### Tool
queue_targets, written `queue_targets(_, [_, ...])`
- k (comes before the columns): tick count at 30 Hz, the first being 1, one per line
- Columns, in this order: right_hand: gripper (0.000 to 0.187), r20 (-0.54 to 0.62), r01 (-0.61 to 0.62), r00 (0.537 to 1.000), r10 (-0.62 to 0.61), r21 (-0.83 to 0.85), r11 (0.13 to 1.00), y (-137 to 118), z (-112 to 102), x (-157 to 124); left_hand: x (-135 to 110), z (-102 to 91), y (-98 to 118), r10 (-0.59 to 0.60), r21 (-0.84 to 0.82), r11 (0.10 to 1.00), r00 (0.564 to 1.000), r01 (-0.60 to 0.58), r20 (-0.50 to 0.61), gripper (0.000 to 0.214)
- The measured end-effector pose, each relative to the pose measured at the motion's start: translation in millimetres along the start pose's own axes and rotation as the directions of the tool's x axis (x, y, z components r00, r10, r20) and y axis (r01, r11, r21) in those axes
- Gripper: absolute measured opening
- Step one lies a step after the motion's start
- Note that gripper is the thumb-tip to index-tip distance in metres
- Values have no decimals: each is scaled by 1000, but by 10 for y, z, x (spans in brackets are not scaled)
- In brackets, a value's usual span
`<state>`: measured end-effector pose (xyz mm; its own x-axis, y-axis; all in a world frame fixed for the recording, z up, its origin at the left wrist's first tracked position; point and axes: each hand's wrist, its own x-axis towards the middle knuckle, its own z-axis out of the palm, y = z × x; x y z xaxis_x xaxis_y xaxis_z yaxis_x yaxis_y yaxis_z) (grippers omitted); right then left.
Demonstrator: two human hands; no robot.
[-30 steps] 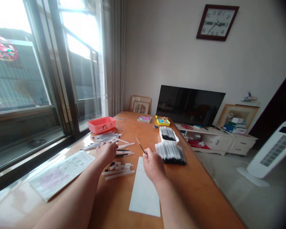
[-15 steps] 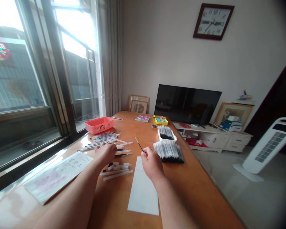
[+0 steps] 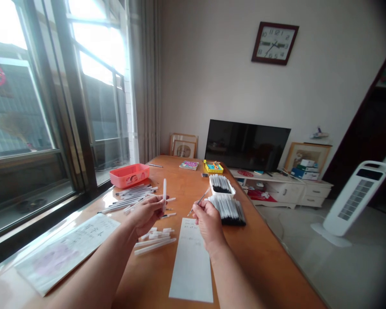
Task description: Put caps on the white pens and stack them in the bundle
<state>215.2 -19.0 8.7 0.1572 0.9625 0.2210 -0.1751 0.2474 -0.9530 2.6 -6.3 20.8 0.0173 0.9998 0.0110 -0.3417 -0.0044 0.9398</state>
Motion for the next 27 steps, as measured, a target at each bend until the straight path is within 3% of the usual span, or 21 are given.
queue_targets(4, [30,17,-105,994,104,218,970,-52,32,-46,-53,180,-41,-82,-227,971,996,71,-41,8])
queue_targets(9, [30,2,-56,998,57,253,966,-84,38,-63,-137,357,-59,-196,-373,915,978,156,-71,5])
queue_targets(16, [34,-15,53,999,-52,159,986,-125,62,-113,-200,433,-92,-222,-438,879,975,186,-30,11])
queue_targets(27, [30,65,129,990,-127,-37,991,-69,121,-154,-259,527,-87,-278,-492,833,960,252,20,6])
